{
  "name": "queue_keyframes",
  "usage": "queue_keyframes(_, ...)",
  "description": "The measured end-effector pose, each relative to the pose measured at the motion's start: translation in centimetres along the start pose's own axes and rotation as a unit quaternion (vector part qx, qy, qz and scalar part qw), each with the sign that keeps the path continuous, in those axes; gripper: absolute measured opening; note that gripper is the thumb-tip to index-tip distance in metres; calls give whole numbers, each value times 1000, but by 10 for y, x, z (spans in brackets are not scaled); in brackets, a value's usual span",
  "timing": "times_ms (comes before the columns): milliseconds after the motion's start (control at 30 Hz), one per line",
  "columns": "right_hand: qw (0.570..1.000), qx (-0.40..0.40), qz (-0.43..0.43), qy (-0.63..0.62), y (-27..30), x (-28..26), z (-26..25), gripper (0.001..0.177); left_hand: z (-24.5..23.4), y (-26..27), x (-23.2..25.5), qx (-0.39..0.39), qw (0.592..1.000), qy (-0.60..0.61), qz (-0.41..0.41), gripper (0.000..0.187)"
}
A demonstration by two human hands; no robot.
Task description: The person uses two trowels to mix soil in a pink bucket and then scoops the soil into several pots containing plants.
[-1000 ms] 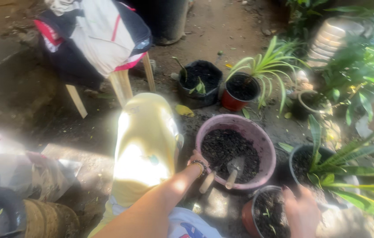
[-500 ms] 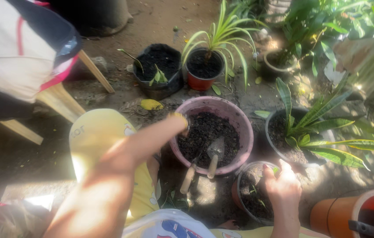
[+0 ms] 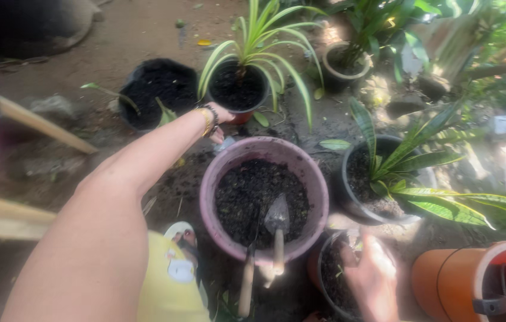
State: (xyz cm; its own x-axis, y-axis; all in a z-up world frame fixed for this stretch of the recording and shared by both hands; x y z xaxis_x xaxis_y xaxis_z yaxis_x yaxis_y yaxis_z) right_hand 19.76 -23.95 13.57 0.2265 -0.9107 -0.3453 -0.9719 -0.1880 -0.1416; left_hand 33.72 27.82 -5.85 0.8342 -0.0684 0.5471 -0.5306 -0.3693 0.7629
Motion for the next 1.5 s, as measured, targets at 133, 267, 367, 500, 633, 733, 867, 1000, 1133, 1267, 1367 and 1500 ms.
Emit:
queue_keyframes(133,973,-164,156,-30,-9,8,32,62,36,-95,-21,-36,979,198,-18,68)
queue_keyframes(267,970,-175,166,4,-18,-11,34,66,57,-133,-29,-50,943,327,-46,63)
queue_keyframes(367,970,-178,166,7,-23,-16,38,63,66,-153,-29,-40,874,479,-73,66)
queue_keyframes(500,985,-141,94,8,-27,-27,37,58,43,-153,-30,69,853,517,-36,36)
queue_keyframes(633,965,-222,140,32,-25,-22,51,63,51,-127,-18,102,834,538,-62,27)
queue_keyframes(733,970,-210,121,0,-29,-34,48,64,85,-105,6,25,818,570,-78,24)
queue_keyframes(867,960,-250,129,11,-24,-36,55,65,110,-70,21,55,806,584,-78,27)
queue_keyframes(1000,960,-257,110,24,-21,-35,58,67,118,-69,12,19,838,543,-48,26)
queue_keyframes(1133,956,-267,115,32,-19,-33,60,65,101,-107,-14,-39,878,475,-38,27)
queue_keyframes(1267,957,-263,121,19,-19,-42,55,64,56,-122,-18,-92,943,320,11,24)
queue_keyframes(1367,958,-261,115,11,-20,-49,52,63,30,-130,-10,-48,964,256,59,22)
queue_keyframes(1500,963,-244,110,13,-18,-47,50,63,25,-144,-16,-34,978,203,40,25)
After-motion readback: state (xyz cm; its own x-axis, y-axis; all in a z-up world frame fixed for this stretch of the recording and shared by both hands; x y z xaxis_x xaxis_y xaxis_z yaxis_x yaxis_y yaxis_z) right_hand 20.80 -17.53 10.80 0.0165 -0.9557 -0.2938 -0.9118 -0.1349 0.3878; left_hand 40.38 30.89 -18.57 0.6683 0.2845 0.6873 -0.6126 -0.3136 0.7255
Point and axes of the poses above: each hand's wrist, its own y-axis away from the middle knuckle, its own z-axis out of the palm, x = y × z, the point moved 10 cm from there along -y, towards the middle knuckle, and after that the axes turned 3 degrees about z, right-handed, at the moved point
